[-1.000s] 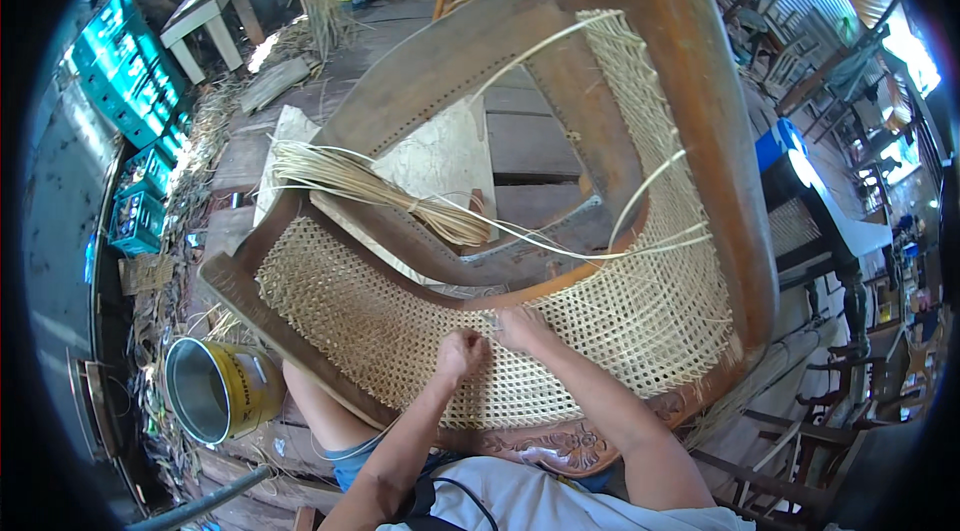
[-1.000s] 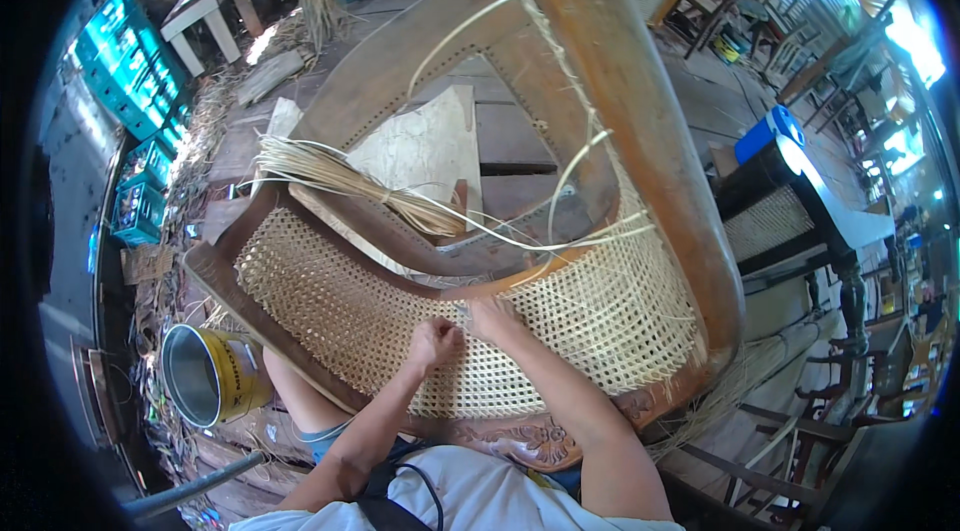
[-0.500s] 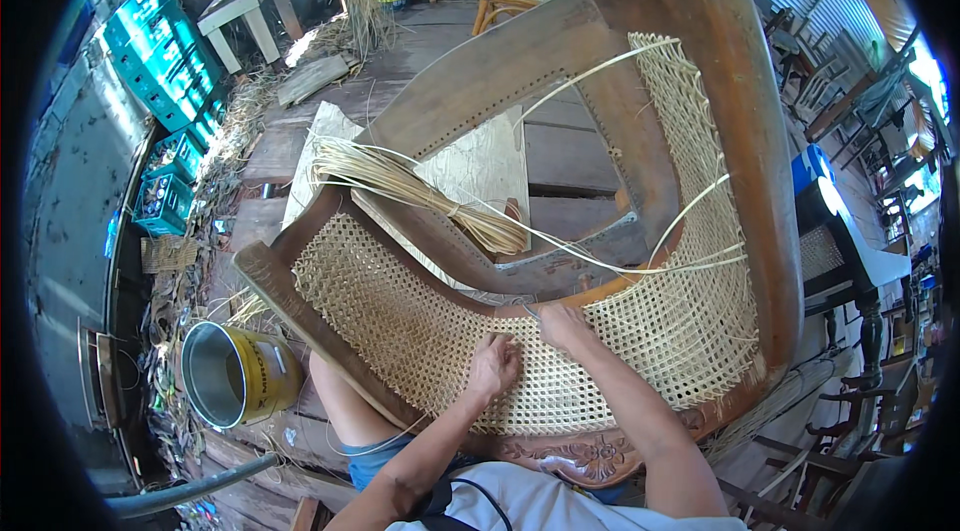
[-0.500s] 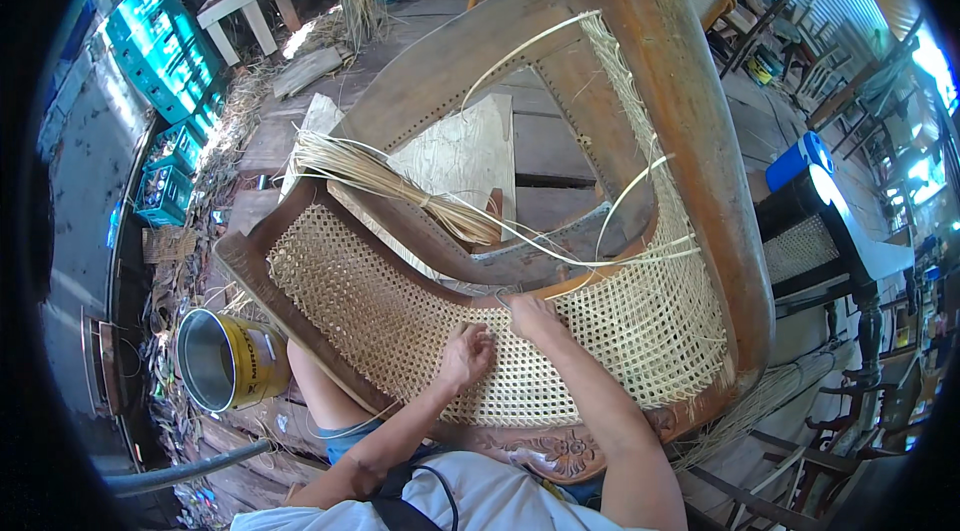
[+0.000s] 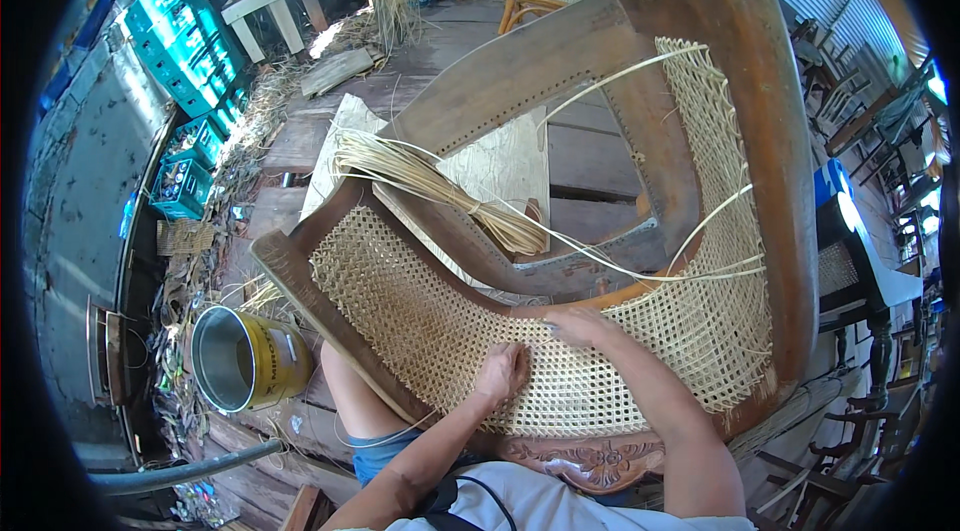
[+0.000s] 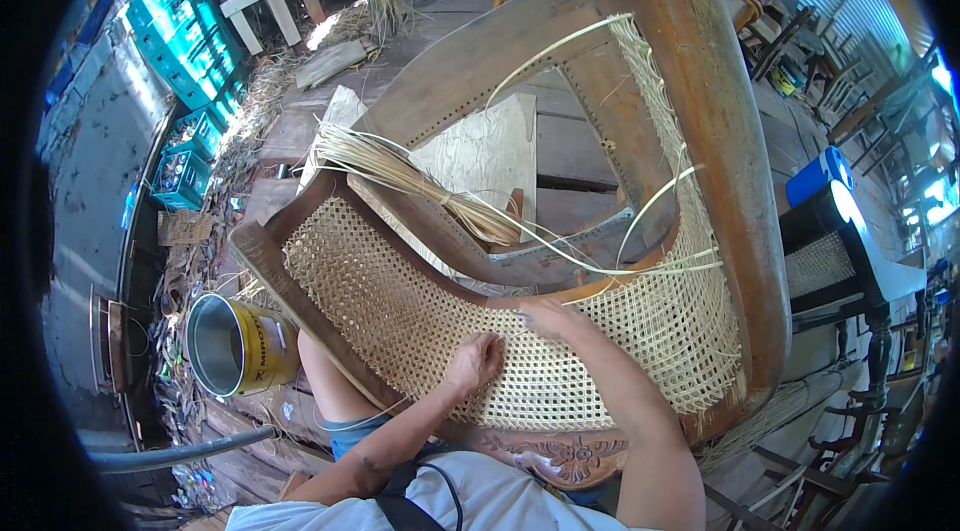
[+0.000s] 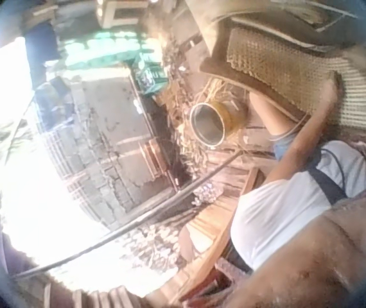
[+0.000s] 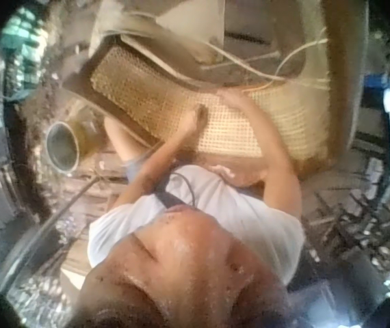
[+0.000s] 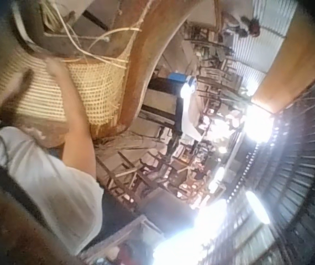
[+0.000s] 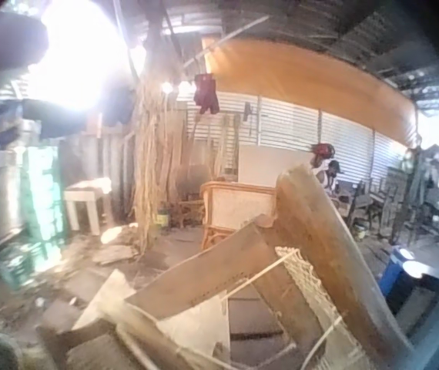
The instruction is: Repairing and weaving cane webbing onto a wooden furniture frame.
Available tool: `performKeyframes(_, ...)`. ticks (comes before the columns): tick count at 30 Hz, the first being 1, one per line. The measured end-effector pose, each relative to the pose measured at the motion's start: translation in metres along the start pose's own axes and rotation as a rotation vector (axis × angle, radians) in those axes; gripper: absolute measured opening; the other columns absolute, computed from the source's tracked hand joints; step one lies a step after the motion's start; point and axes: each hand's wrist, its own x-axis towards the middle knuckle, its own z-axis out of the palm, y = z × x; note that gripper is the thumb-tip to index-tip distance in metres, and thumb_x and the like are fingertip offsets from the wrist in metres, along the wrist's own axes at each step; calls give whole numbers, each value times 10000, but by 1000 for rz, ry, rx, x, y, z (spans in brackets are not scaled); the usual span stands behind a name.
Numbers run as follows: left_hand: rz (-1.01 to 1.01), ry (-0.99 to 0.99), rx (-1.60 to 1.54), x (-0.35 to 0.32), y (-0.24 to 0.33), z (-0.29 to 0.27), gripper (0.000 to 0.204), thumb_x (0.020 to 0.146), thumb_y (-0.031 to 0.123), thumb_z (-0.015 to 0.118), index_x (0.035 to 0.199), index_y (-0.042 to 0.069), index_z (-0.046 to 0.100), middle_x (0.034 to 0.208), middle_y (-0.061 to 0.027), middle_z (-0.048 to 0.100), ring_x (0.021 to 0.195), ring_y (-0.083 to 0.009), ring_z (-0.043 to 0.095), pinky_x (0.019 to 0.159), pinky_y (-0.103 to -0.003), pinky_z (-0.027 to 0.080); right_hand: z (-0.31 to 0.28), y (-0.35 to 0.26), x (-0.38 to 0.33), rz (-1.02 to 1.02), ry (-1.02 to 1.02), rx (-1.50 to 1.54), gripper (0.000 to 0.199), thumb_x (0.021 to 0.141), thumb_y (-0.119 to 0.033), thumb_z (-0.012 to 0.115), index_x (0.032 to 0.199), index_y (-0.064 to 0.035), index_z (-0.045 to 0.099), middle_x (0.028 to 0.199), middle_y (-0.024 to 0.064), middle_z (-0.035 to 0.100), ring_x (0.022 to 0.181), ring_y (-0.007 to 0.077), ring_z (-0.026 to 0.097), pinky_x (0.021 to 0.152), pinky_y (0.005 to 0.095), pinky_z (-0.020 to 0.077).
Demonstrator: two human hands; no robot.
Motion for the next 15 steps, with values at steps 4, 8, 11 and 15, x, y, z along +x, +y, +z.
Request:
performKeyframes(4,-73,-58,-23,9,7,6,236,865,129,570,1043,-10,635,929,-259,635,868,-427,596,827,-470,484,-2,17,8,125,160,-342,198,952,-230,481,1037,-53,496,946,243,672,926,431,645,791,512,478)
performKeyframes(8,-282,-195,-485,53,5,22,407,1004,330,446,1144,-8,626,1055,-224,662,1020,-357,628,913,-422,473,7,29,38,-89,676,-23,202,946,-266,553,930,-72,498,731,147,625,642,333,629,612,441,498)
performKeyframes(11,-253,-89,-878,80,-10,22,343,995,315,541,1089,15,680,906,-10,637,806,-90,542,734,-261,473,-13,3,36,24,360,822,201,970,-277,572,920,-89,519,756,22,595,541,93,543,477,271,448)
performKeyframes(15,-658,-11,-902,70,-2,23,254,904,233,674,958,-9,730,850,-23,695,774,-78,590,706,-249,482,-19,18,11,304,314,485,267,958,-318,574,980,-55,537,803,81,638,601,167,594,547,328,485)
